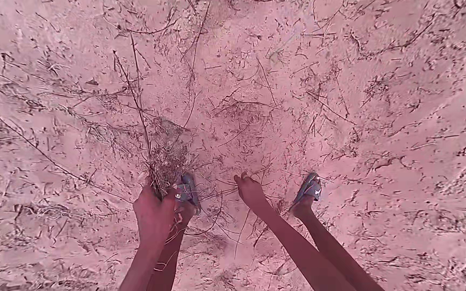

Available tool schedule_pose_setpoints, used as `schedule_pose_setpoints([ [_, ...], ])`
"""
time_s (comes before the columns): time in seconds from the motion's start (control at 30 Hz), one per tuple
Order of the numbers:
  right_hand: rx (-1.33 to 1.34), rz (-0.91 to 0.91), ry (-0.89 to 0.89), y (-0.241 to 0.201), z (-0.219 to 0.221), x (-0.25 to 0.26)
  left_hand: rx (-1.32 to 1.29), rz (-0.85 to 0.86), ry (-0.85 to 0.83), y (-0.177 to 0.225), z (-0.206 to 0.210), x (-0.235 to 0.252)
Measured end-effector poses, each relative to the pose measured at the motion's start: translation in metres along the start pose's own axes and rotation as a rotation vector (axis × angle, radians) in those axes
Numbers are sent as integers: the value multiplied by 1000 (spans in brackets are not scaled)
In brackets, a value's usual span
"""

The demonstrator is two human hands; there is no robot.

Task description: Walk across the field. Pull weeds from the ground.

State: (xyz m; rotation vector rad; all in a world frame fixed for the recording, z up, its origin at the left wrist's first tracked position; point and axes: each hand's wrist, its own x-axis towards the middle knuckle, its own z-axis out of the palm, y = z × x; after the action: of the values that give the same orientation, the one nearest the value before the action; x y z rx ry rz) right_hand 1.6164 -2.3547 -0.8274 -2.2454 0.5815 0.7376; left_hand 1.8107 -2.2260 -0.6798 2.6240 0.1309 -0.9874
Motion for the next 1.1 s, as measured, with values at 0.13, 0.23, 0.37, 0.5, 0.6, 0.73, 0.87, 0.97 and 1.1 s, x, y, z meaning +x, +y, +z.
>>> schedule_pose_setpoints([
  [0.13,-246,-44,-4,30,-69,137,-27,44,-29,1,-6,1],
  [0.23,-338,0,-198,23,-85,156,0,82,-71,1,-10,1],
  [0.37,-331,0,-363,11,-59,101,-34,72,-66,1,-16,9],
  [0.5,-229,-55,-717,-14,-40,14,-71,60,-50,5,-25,17],
  [0.6,-204,-89,-704,-26,-15,-32,-95,44,-59,9,-26,17],
  [0.73,-207,-210,-264,-42,-27,-33,-89,44,-68,8,-25,17],
  [0.87,-273,-149,350,-6,-67,87,-97,38,-64,5,-27,17],
  [0.97,-366,-8,269,11,-96,171,-85,49,-78,8,-28,15],
  [1.1,-455,72,79,18,-79,195,-74,78,-71,5,-27,17],
])
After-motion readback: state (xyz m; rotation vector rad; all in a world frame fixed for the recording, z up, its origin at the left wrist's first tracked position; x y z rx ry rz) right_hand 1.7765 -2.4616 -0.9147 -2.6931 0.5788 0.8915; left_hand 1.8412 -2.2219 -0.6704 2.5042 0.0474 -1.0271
